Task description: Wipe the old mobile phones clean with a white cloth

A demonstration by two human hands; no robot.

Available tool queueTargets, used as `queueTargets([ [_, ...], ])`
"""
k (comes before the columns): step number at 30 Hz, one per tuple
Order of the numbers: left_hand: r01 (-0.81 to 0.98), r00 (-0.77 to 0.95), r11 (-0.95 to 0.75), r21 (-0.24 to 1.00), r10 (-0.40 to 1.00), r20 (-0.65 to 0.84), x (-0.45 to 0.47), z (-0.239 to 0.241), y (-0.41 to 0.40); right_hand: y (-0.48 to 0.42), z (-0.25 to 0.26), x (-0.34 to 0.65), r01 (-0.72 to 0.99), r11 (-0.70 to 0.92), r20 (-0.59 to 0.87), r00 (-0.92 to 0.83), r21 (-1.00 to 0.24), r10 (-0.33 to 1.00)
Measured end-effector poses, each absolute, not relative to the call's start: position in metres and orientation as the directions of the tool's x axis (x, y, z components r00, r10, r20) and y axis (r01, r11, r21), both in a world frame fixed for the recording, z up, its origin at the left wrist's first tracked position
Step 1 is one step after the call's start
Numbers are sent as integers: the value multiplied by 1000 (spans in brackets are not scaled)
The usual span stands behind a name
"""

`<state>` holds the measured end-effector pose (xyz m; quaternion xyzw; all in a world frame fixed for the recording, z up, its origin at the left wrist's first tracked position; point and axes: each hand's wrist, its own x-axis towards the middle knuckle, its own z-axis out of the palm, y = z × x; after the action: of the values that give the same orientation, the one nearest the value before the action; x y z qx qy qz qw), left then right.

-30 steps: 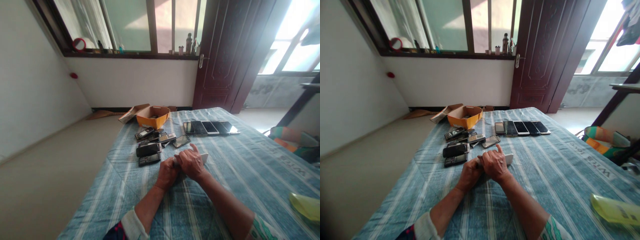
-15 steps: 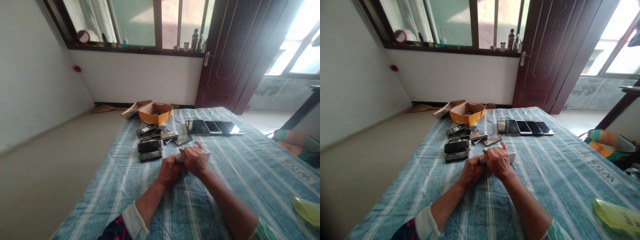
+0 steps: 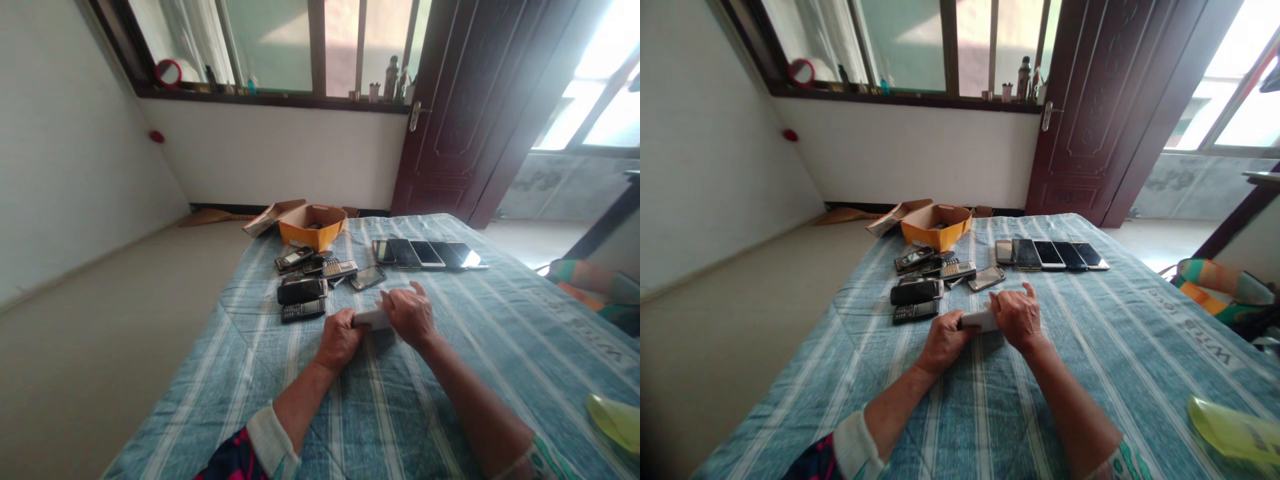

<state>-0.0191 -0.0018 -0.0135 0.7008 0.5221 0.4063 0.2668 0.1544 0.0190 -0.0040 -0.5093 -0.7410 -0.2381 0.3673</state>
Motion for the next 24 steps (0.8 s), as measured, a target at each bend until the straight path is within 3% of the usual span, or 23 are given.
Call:
queueTargets([
  [3, 517, 128, -315, 796, 948, 292, -19, -14, -1, 18, -2, 156, 939, 342, 792, -181, -37, 583],
  [8, 515, 149, -347, 784, 937, 317, -19, -14, 0, 10, 4, 117, 881, 471, 782, -268, -37, 562],
  [15, 499, 157, -365, 786, 930, 332, -19, -12, -2, 7, 4, 102, 851, 526, 757, -338, -8, 559],
  [24, 504, 127, -299, 810, 954, 273, -20, -13, 0, 20, -1, 154, 929, 366, 769, -202, -45, 607],
])
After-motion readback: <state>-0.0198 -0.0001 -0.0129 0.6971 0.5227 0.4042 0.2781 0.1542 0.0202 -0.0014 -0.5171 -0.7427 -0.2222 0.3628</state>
